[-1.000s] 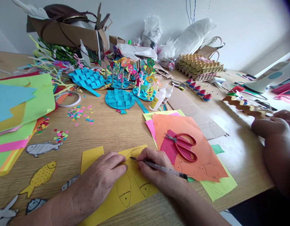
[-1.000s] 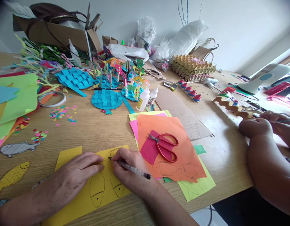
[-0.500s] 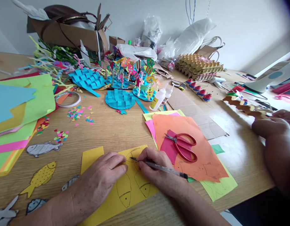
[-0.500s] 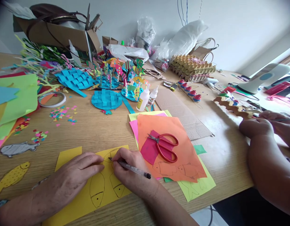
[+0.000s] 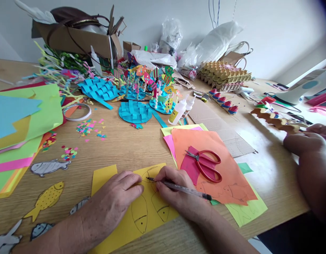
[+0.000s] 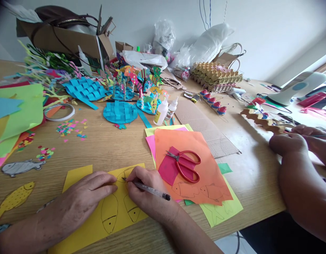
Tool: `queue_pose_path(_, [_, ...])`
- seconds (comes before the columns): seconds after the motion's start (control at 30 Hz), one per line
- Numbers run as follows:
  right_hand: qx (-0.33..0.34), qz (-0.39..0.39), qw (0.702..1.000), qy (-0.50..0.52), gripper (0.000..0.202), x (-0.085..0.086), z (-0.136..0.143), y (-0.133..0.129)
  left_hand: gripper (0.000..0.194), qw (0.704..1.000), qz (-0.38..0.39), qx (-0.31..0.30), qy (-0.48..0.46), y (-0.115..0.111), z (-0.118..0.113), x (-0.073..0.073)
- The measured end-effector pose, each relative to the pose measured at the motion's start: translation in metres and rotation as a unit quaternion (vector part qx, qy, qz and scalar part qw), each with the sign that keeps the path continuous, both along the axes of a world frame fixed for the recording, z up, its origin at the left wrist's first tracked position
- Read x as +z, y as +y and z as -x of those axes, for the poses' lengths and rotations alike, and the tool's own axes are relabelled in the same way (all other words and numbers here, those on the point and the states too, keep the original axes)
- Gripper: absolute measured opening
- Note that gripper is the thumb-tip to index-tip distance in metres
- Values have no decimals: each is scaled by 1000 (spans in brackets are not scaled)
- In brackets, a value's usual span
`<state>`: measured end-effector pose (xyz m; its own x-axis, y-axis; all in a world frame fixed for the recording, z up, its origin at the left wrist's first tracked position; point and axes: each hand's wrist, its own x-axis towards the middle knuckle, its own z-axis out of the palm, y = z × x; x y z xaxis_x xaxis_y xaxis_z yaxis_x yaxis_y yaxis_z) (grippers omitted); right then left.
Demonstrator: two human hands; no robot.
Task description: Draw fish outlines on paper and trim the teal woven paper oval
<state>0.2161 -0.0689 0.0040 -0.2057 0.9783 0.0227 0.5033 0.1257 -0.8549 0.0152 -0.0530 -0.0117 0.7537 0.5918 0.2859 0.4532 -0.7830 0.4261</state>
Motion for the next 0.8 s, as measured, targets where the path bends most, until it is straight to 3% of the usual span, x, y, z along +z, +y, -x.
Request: queue_pose_path(0.8, [-10, 14, 1000, 8, 9, 2, 0, 0, 37, 1000, 19, 4, 5, 0, 0, 2])
